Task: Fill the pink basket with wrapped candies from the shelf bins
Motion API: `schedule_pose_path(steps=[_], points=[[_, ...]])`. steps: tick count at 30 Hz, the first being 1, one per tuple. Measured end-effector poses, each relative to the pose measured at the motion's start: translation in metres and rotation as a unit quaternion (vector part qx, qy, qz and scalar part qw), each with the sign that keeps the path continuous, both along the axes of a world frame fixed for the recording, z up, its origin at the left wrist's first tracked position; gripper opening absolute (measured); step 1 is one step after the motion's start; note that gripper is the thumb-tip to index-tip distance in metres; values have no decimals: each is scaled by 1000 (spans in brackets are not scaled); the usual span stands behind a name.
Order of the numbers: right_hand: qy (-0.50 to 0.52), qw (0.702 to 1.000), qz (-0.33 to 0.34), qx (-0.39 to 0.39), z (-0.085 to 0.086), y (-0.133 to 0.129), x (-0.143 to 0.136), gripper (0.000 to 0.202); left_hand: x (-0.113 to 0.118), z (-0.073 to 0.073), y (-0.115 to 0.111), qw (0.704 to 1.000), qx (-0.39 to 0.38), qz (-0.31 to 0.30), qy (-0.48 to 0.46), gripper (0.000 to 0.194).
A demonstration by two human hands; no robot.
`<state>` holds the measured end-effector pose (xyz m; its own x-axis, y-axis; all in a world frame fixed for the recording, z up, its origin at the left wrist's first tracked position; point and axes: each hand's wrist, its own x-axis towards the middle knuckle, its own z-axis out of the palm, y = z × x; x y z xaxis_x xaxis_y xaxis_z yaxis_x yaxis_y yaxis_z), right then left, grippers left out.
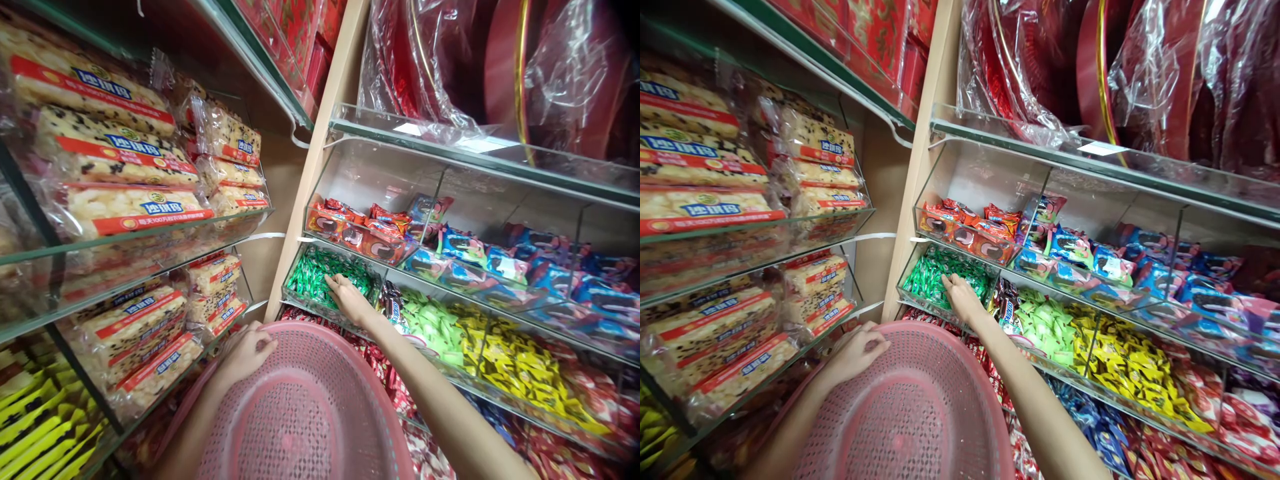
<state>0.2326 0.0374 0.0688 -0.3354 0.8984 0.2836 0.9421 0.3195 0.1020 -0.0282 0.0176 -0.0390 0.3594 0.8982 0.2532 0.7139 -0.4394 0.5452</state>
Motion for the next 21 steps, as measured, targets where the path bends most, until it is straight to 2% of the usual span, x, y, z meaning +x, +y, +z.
schedule_pose_path(steps=[5,8,12,14,17,19,21], points=[[89,995,30,23,2,4,6,38,0,-1,0,1000,-1,-4,-13,32],[161,985,38,56,12,2,10,38,0,1,0,1000,-1,-3,-6,32],[254,960,65,95,31,-26,2,37,1,4,-1,1000,-1,2,4,32],[293,949,95,65,32,-50,-9,37,2,4,-1,1000,2,1,11,32],[326,934,134,-54,13,-87,-28,37,3,2,0,1000,4,-4,15,31],[343,918,135,-143,-16,-107,-36,36,3,0,1,1000,11,1,17,32],[361,900,115,-216,-53,-122,-40,36,4,-1,2,1000,17,2,19,32]])
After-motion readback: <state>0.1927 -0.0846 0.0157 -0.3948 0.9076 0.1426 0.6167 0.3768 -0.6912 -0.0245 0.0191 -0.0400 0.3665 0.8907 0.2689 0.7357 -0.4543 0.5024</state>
